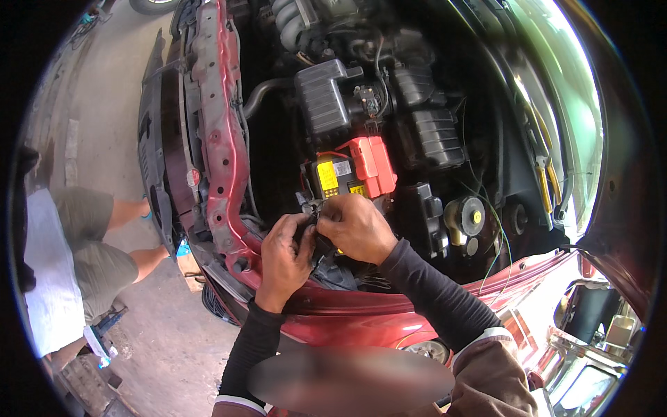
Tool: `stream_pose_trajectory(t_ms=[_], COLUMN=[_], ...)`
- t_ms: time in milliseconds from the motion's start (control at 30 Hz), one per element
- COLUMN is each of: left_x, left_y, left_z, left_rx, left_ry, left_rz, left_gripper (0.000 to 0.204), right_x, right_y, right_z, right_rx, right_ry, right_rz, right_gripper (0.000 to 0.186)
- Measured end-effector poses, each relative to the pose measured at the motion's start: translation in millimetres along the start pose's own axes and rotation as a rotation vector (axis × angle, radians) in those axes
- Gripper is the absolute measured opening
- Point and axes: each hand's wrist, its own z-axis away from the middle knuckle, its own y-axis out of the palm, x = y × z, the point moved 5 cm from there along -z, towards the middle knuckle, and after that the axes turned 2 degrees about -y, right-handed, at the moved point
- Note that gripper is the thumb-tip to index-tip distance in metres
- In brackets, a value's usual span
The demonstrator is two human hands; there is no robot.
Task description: The person works under the hood of a red car, using pliers to strip and crimp wires connected to the car battery terminals. They repeatedly cut, strip, and crimp wire ends, then attach connectors to the battery terminals and secure them.
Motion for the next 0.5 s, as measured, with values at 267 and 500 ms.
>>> stream_pose_trajectory(t_ms=[267, 500], left_x=[5.9, 20.3], left_y=[6.0, -2.7], left_z=[-6.3, -1.5], left_rx=[0.074, -0.073], left_ry=[-0.069, -0.242], left_rz=[0.163, 0.199], left_gripper=[0.022, 0.025], right_x=[-0.7, 12.2], right_y=[-5.2, -12.3], right_z=[-14.3, -48.1], right_rx=[0.094, 0.134], right_ry=[0.077, 0.043], right_rz=[0.038, 0.079], right_gripper=[0.035, 0.052])
